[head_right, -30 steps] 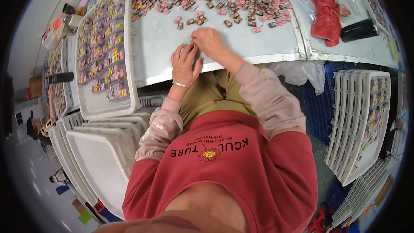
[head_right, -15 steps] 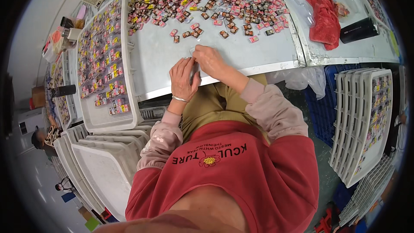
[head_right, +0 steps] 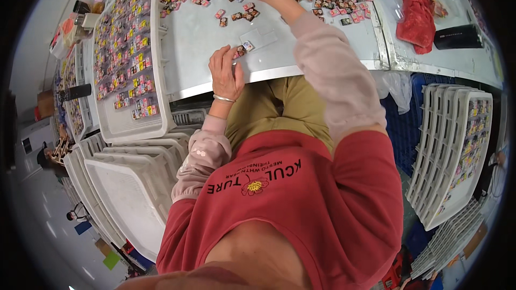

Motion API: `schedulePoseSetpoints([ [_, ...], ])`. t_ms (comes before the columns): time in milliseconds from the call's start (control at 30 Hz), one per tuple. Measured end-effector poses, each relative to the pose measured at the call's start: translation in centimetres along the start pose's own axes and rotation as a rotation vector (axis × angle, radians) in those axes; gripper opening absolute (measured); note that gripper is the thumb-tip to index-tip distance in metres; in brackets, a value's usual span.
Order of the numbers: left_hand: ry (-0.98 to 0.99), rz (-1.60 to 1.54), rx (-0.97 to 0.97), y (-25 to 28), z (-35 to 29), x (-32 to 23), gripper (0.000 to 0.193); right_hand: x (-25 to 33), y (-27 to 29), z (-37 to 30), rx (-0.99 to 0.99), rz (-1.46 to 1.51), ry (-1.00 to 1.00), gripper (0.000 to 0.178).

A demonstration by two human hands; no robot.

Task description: The recorder is picking up small plastic toy-like items from a large pile on a table and arranging them into individual compartments of a sorting tray.

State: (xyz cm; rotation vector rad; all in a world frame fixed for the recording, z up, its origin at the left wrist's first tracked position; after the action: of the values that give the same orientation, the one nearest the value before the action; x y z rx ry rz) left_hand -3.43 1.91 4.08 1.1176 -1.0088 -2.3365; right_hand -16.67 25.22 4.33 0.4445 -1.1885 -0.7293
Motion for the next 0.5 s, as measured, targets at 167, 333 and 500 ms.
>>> schedulePoseSetpoints([
  [167, -0.028, -0.002, -0.013, 0.5, -0.2, 0.1, 0.040, 1.0, 1.9, -5.7, 0.225, 0.879, -0.354, 0.034],
  [333, -0.034, -0.041, 0.000, 0.3, -0.3, -0.1, 0.036, 2.3, 3.6, -7.7, 0.242, 0.832, -0.155, 0.032],
  [500, 0.000, -0.120, -0.035, 0.6, 0.1, 0.5, 0.033, 3.3, 4.7, -7.5, 0.365, 0.654, -0.176, 0.024],
])
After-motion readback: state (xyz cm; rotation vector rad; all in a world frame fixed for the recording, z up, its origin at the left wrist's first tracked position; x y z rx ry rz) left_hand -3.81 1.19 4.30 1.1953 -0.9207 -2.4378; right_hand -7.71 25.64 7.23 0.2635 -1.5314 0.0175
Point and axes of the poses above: each hand's wrist, its own z-axis towards the middle knuckle, its own y-axis out of the back of the hand, x = y × z, the point moved 4 cm from there along z, towards the middle knuckle, and after that the axes turned 8 degrees about y, right-handed, at the moved point
